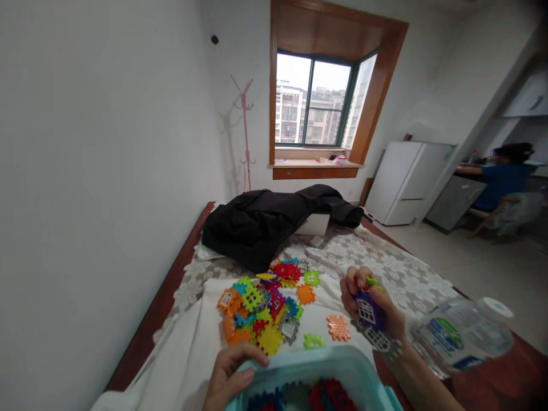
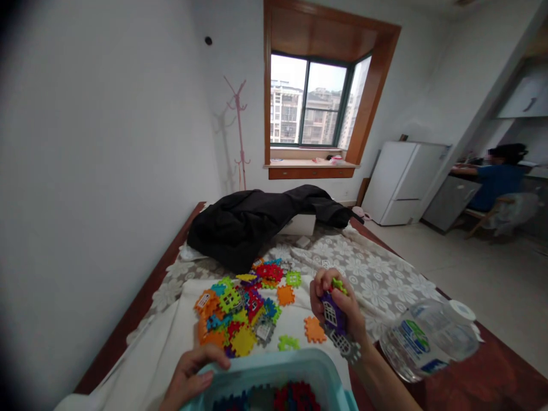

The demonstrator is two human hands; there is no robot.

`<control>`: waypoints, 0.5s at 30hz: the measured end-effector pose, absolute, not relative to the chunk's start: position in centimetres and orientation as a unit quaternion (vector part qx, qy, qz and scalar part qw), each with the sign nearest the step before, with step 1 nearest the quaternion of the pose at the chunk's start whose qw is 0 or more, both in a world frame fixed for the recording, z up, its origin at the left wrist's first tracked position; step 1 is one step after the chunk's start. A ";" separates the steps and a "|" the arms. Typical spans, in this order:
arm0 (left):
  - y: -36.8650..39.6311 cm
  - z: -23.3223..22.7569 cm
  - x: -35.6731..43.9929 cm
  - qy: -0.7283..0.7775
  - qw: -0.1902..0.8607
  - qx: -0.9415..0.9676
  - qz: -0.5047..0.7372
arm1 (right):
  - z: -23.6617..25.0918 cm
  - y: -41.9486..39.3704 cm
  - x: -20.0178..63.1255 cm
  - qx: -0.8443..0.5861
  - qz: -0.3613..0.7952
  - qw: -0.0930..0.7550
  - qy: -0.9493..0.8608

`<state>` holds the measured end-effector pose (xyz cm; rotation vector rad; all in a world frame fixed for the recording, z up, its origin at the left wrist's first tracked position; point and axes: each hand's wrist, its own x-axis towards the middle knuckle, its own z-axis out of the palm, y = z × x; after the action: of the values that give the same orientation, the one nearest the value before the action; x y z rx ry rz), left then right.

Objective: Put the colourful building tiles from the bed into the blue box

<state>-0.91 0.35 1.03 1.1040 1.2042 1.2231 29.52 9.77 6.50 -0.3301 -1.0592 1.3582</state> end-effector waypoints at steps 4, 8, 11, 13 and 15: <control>-0.2 0.9 -0.5 0.491 0.555 0.413 0.529 | 11.2 6.3 28.2 -0.118 0.555 0.503 -0.651; -0.5 0.1 -0.3 0.474 0.572 0.391 0.543 | 14.5 6.8 27.1 -0.047 0.512 0.217 -0.830; -0.3 -0.7 -0.4 0.464 0.579 0.394 0.542 | 13.2 11.0 26.8 -0.099 0.459 0.274 -0.839; -0.1 -1.0 -0.6 0.457 0.587 0.395 0.539 | 10.7 14.8 26.6 -0.245 0.375 0.309 -0.839; 0.1 -1.3 -0.7 0.452 0.581 0.403 0.544 | 7.8 18.6 26.2 -0.381 0.277 0.283 -0.836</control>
<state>-0.66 0.09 -1.28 0.9408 1.0554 1.2705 26.21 18.64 7.76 -1.0208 -2.2369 0.7407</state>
